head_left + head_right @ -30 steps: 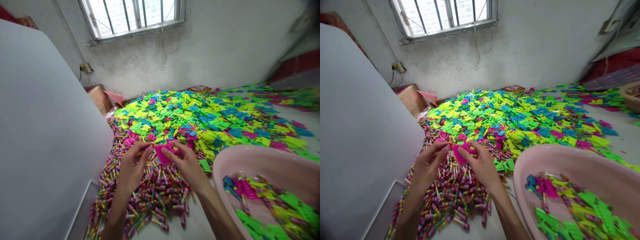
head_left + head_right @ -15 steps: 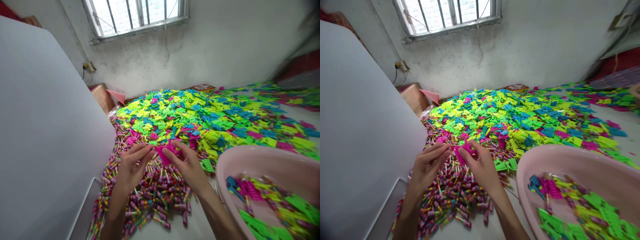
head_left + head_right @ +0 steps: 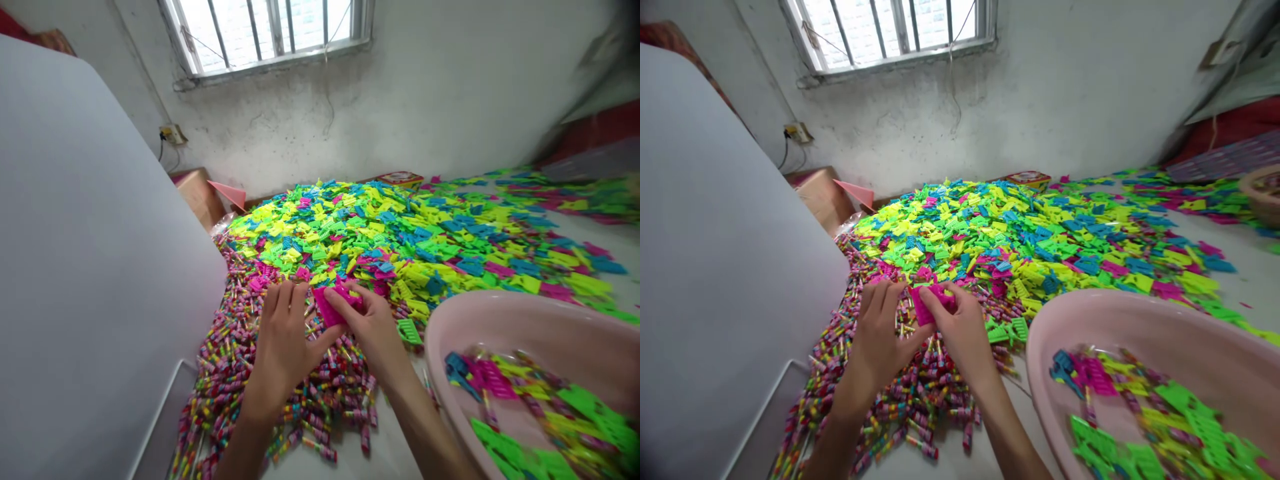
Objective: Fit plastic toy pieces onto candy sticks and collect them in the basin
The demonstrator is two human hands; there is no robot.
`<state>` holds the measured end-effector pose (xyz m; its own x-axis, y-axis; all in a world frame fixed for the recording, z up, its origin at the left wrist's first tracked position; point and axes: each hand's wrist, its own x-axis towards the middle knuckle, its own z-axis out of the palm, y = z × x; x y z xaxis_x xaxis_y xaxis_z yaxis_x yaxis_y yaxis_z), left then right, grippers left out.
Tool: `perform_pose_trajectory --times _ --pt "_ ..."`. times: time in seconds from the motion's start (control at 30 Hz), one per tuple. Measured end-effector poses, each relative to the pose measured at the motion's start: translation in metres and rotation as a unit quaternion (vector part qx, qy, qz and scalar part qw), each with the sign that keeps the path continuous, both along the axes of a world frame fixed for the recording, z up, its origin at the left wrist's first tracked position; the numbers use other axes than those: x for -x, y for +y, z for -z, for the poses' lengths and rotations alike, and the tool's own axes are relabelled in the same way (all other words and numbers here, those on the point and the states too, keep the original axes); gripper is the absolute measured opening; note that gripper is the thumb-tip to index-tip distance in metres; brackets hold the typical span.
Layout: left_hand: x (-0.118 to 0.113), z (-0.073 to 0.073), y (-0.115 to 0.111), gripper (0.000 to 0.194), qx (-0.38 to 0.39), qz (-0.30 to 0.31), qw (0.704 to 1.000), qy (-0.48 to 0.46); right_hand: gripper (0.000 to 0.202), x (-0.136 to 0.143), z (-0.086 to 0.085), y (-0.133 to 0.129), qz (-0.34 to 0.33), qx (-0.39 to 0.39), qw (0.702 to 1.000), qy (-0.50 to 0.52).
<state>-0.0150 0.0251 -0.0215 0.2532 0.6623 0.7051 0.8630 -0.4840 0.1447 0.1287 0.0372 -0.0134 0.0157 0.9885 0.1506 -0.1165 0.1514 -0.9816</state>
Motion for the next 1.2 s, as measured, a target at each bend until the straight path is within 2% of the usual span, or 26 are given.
perform_pose_trajectory --times 0.17,0.33,0.4,0.47,0.57,0.67,0.73,0.8,0.9,0.97,1.03,1.1,1.2 --pt "0.003 0.002 0.001 0.033 -0.036 0.027 0.999 0.009 0.04 0.0 0.001 0.001 -0.02 0.011 1.0 0.016" --pt "0.0 0.004 0.004 0.022 -0.045 0.04 0.998 0.0 0.041 -0.003 0.004 0.005 0.001 0.014 1.0 0.008" --pt "0.0 0.005 0.005 0.023 -0.042 0.042 0.998 -0.011 0.039 -0.001 0.005 0.006 0.002 0.019 0.999 0.026" --pt "0.001 0.005 0.005 0.033 -0.03 0.047 0.998 -0.037 0.036 0.0 0.005 0.007 0.0 0.026 0.998 0.065" --pt "0.006 0.003 0.006 0.051 -0.001 0.044 0.991 -0.126 0.031 -0.006 0.002 0.009 0.069 0.005 0.982 0.179" --pt "0.017 0.005 0.015 0.046 0.046 -0.005 0.978 -0.204 0.034 -0.019 -0.002 0.008 0.164 -0.082 0.948 0.261" --pt "0.025 0.015 0.028 0.041 0.113 -0.058 0.978 -0.164 0.041 -0.025 -0.004 0.003 0.203 -0.139 0.938 0.243" --pt "0.032 0.034 0.042 0.04 0.189 -0.1 0.974 -0.076 0.05 -0.024 -0.004 -0.004 0.223 -0.171 0.935 0.218" --pt "0.037 0.071 0.058 0.039 0.246 -0.125 0.961 -0.021 0.067 -0.011 -0.002 -0.01 0.205 -0.198 0.931 0.229" --pt "0.036 0.093 0.063 0.043 0.27 -0.144 0.952 0.014 0.064 0.001 0.003 -0.006 0.178 -0.204 0.928 0.254" --pt "0.034 0.107 0.064 0.042 0.28 -0.153 0.947 0.044 0.046 0.011 0.011 0.004 0.149 -0.168 0.938 0.264" --pt "0.033 0.113 0.065 0.041 0.285 -0.152 0.944 0.066 0.033 0.017 0.023 0.018 0.132 -0.09 0.961 0.225" --pt "0.032 0.115 0.068 0.039 0.291 -0.138 0.943 0.081 0.035 0.019 0.045 0.036 0.127 -0.016 0.985 0.115"
